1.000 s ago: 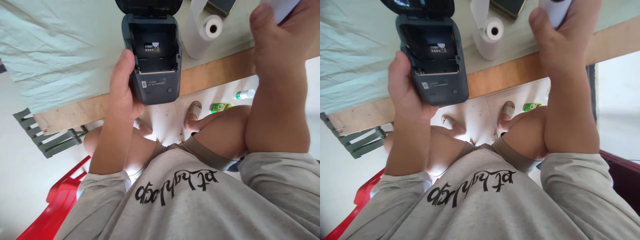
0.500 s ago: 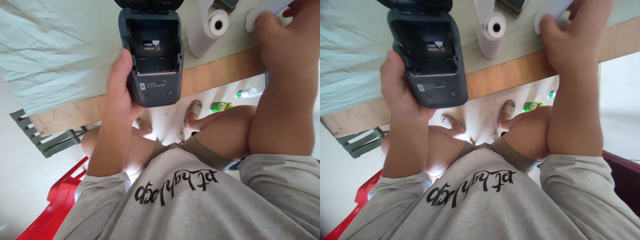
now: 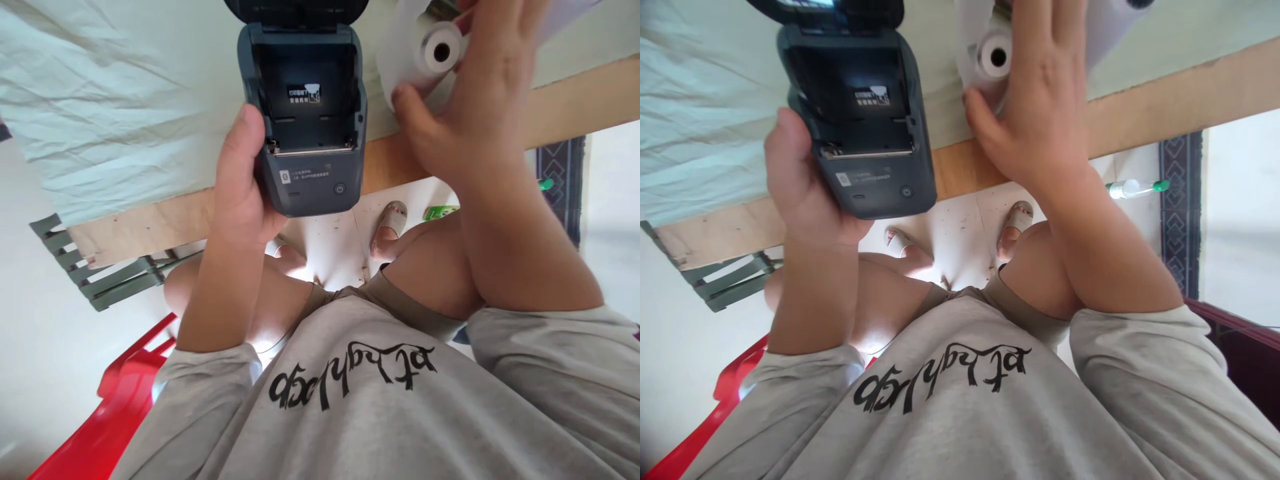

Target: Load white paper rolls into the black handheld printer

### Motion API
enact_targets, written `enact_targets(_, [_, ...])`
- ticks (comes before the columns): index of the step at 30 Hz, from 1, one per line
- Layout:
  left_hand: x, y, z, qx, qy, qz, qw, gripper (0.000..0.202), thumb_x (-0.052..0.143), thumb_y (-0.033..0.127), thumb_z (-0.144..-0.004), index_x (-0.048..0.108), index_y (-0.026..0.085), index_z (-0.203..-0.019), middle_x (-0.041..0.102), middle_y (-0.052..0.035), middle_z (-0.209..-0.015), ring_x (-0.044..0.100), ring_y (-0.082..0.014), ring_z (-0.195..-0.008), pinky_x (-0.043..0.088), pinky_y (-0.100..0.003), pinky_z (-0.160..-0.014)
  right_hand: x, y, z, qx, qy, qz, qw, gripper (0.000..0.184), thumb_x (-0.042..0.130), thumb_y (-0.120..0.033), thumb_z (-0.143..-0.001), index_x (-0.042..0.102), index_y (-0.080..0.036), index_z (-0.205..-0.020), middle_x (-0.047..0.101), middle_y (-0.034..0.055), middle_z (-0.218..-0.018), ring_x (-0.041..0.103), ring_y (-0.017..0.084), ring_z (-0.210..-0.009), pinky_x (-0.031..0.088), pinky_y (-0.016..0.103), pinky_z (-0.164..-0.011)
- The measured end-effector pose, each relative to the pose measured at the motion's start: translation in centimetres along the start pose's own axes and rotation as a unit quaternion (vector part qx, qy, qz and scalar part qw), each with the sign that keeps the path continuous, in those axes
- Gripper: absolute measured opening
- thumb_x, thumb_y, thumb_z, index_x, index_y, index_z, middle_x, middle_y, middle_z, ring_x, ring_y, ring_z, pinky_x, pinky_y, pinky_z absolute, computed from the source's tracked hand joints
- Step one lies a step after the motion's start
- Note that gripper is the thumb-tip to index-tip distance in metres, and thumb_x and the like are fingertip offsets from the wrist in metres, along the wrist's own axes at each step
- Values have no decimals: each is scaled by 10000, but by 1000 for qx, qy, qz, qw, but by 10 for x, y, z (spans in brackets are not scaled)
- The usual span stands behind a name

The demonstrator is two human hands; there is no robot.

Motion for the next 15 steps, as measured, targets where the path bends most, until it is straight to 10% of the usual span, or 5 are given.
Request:
enact_targets(7, [-3,-4,-2,32,7,-10,999,154,502,388,-821,614,282,-819,639,-6,-1020,524,-249,-1147,537,-355,-799,4,4,-1,-43,50,69,995,414,553,-184,-677,487,-176,-1086,492,61,-1115,448,131,-1024,390,264,-944])
enact_targets(11, [-3,-5,-4,32,-8,14,999,180,450,335,-857,612,259,-836,640,-26,-998,506,-237,-1162,535,-346,-798,1,-7,4,7,87,-173,981,445,483,-122,-667,411,-233,-1093,447,16,-1196,467,64,-872,399,197,-596])
enact_targets(15, [-2,-5,-4,36,-5,29,999,219,416,329,-873,613,249,-816,642,-33,-981,508,-241,-1156,525,-354,-816,2,-6,3,101,-1,-445,890,297,425,-195,-700,400,-254,-990,479,-5,-906,445,44,-623,349,200,-433])
Point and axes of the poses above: each hand's wrist, its own z-axis away from the middle knuckle, its own x-axis out of the palm, y = z × x, the point moved 1 cm from there along -z, towards the middle knuckle
